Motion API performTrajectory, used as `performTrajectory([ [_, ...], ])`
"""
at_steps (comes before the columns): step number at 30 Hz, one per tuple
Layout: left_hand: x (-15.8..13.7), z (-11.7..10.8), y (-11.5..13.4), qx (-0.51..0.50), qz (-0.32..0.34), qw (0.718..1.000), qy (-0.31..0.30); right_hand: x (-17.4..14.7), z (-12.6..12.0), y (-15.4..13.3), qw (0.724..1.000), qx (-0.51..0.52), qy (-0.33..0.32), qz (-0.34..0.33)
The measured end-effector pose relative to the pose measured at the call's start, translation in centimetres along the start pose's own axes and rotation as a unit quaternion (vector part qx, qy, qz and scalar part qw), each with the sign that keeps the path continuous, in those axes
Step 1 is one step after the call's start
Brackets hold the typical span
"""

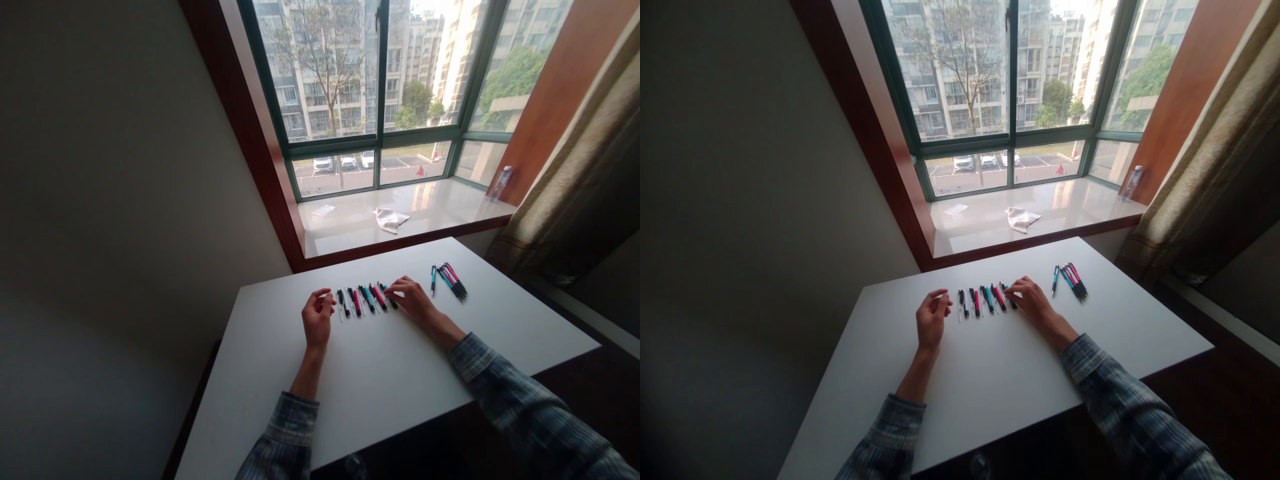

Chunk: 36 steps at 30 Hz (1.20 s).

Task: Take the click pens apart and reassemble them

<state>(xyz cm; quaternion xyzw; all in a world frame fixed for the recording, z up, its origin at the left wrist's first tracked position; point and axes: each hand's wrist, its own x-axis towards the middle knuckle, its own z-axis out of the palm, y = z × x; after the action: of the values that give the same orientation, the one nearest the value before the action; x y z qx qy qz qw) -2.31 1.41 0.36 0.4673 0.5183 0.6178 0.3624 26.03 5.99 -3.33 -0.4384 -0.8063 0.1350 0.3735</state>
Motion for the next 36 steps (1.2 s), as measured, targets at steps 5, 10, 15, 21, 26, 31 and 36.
performTrajectory([
  [5, 0.0, 0.1, 0.0, 0.0, 0.0, 1.0, 0.0, 0.0, 0.1, 0.0, 1.0, 0.001, 0.003, -0.002],
  [10, 0.1, 0.1, -0.1, -0.007, 0.0, 1.0, 0.003, -0.5, -0.7, 0.3, 0.999, -0.017, 0.043, 0.022],
  [15, 0.0, -0.1, 0.2, -0.006, -0.004, 1.0, 0.01, -3.0, -5.2, 4.4, 0.97, -0.108, 0.177, 0.123],
  [21, -0.2, 0.0, 0.4, -0.002, 0.0, 1.0, -0.003, -7.2, -10.1, 10.6, 0.887, -0.194, 0.252, 0.335],
  [26, -0.1, 0.1, 0.2, -0.008, 0.007, 1.0, 0.001, -7.7, -9.7, 11.4, 0.892, -0.175, 0.171, 0.381],
  [31, -0.3, 0.3, -0.1, -0.003, 0.006, 1.0, 0.001, -7.0, -9.3, 10.9, 0.885, -0.137, 0.195, 0.401],
  [36, -0.4, 0.2, -0.2, 0.001, 0.007, 1.0, 0.002, -6.5, -9.5, 10.3, 0.875, -0.089, 0.261, 0.398],
])
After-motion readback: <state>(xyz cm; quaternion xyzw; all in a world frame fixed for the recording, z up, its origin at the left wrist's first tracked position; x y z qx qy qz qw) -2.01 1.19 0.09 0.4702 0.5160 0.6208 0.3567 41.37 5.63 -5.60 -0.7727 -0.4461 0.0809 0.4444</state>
